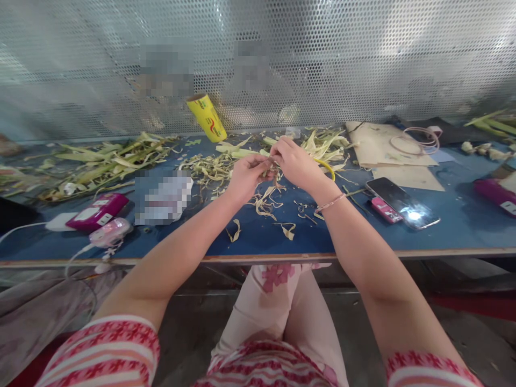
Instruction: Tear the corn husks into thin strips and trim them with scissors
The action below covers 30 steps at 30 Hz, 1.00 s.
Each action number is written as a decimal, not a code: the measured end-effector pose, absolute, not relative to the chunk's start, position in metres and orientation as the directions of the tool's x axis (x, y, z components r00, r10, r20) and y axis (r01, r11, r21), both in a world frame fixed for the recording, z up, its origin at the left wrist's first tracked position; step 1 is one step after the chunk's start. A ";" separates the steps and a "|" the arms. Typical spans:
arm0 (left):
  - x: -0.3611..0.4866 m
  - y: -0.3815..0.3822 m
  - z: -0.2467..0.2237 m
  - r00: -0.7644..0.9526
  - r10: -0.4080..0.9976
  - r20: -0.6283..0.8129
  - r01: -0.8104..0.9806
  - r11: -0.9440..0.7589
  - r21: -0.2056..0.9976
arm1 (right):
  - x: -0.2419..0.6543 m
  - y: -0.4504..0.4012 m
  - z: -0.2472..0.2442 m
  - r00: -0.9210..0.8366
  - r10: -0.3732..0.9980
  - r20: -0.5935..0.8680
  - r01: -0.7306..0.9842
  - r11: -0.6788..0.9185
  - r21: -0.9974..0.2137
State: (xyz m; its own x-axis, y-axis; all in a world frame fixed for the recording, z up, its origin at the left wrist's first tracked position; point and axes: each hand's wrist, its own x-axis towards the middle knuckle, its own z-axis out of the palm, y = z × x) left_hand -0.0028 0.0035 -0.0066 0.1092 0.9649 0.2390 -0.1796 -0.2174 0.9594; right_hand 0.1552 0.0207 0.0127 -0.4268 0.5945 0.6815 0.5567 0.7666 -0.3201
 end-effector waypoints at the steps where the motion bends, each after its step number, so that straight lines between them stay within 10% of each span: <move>1: -0.003 0.003 -0.006 0.120 0.971 0.205 -0.205 -0.178 0.962 | 0.154 0.021 0.012 -0.415 0.603 0.681 0.559 0.760 -0.332; 13: -0.002 0.003 -0.004 0.111 0.977 0.182 -0.249 -0.150 0.957 | 0.148 0.031 0.007 -0.267 0.702 0.660 0.539 0.677 -0.501; 30: -0.004 0.006 -0.002 0.110 0.985 0.130 -0.343 -0.085 0.935 | 0.149 0.022 0.006 -0.317 0.577 0.752 0.553 0.757 -0.348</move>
State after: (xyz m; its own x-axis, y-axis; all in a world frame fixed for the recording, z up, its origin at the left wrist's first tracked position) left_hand -0.0044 0.0060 -0.0024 0.1100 0.9853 0.1303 -0.3430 -0.0854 0.9355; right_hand 0.1488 0.0220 0.0063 -0.3172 0.5772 0.7525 0.5527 0.7573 -0.3479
